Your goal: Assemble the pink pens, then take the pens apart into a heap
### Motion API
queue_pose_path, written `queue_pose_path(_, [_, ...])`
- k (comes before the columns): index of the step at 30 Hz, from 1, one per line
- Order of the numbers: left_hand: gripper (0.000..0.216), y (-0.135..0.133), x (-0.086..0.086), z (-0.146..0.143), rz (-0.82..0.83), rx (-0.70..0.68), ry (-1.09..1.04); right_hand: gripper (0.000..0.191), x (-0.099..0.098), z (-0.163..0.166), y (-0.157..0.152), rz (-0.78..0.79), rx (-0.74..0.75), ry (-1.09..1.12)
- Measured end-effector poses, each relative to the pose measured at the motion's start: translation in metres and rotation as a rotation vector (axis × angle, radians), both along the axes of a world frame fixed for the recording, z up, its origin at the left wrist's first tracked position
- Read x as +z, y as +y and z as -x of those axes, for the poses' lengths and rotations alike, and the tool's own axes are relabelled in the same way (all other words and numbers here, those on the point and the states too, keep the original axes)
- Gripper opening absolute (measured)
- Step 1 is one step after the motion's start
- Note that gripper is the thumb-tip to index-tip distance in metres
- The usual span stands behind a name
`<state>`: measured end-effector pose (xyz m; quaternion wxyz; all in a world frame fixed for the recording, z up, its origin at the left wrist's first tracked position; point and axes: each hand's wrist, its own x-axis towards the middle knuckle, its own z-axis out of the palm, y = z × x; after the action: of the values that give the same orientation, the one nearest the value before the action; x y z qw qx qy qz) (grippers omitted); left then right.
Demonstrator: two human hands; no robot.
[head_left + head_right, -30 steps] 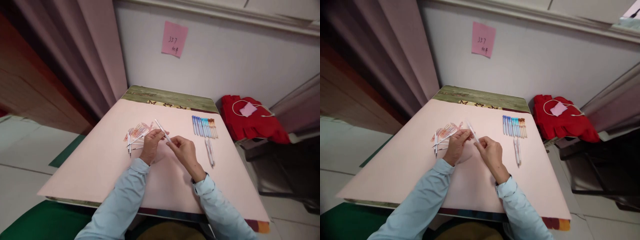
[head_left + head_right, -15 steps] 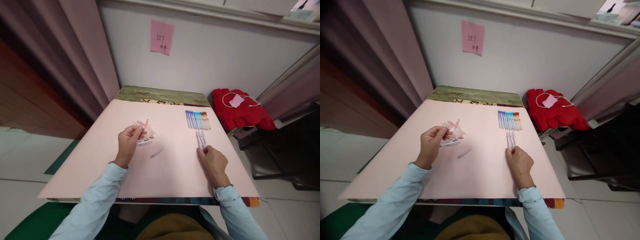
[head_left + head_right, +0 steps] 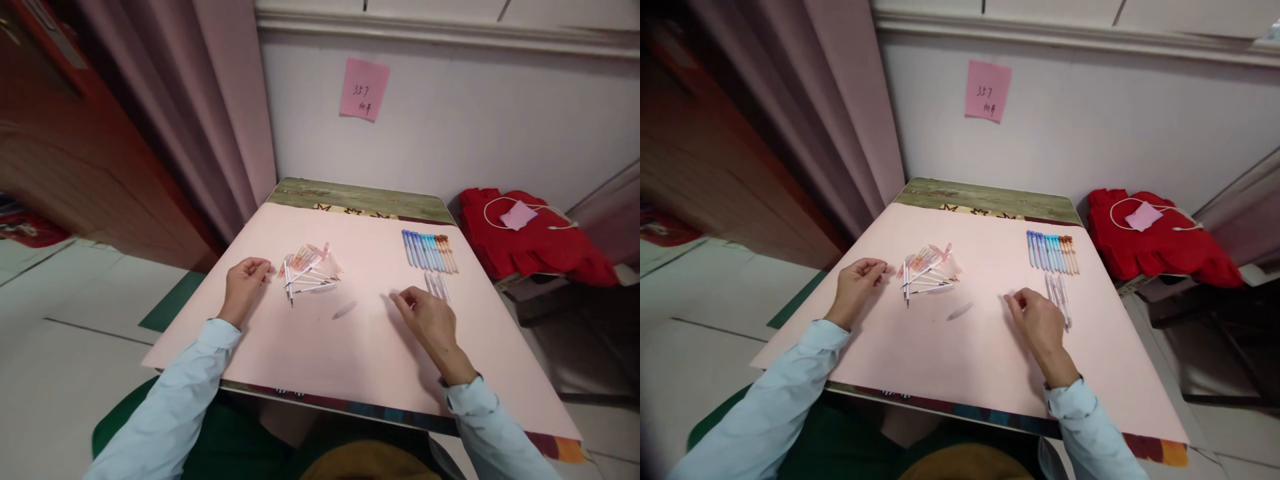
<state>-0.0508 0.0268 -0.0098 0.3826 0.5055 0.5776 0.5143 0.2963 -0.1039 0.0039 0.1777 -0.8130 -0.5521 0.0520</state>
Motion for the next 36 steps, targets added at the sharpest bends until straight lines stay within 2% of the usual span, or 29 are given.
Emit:
queue_pose_path(4, [0.018,-0.006,-0.015,0.001,0.023,-0.007,-0.037,0.031,0.006,0.031,0.042,-0.067,0.17,0.075])
queue_pose_path(7, [0.018,-0.006,-0.018,0.004,0.006,0.003,-0.051,0.023,0.004,0.044,0.093,-0.133,0.271,0.1])
queue_pose_path(10, [0.019,-0.004,-0.02,0.009,0.006,0.024,-0.074,0.019,-0.005,0.052,0.154,-0.169,0.398,0.064])
queue_pose_path(13, [0.02,-0.002,-0.023,0.011,0.024,0.025,-0.088,0.029,-0.018,0.061,0.205,-0.145,0.54,-0.047])
queue_pose_path(15, [0.021,-0.003,-0.023,0.011,0.033,0.029,-0.091,0.033,-0.027,0.066,0.228,-0.103,0.603,-0.089])
queue_pose_path(18, [0.022,-0.004,-0.023,0.01,0.041,0.036,-0.093,0.031,-0.04,0.07,0.243,-0.073,0.654,-0.091])
queue_pose_path(23, [0.021,-0.006,-0.023,0.006,-0.023,-0.059,0.027,0.032,-0.052,0.067,0.243,-0.081,0.685,-0.062])
queue_pose_path(27, [0.019,-0.009,-0.023,0.003,-0.198,-0.137,0.302,0.038,-0.05,0.06,0.226,-0.233,0.502,0.189])
queue_pose_path(29, [0.017,-0.012,-0.024,0.001,-0.257,-0.171,0.425,0.031,-0.048,0.055,0.204,-0.296,0.4,0.355])
queue_pose_path(31, [0.017,-0.016,-0.026,-0.001,-0.273,-0.206,0.533,0.026,-0.045,0.05,0.174,-0.353,0.374,0.479])
queue_pose_path(36, [0.009,-0.025,-0.032,-0.01,-0.266,-0.241,0.729,0.027,-0.047,0.052,0.102,-0.455,0.227,0.613])
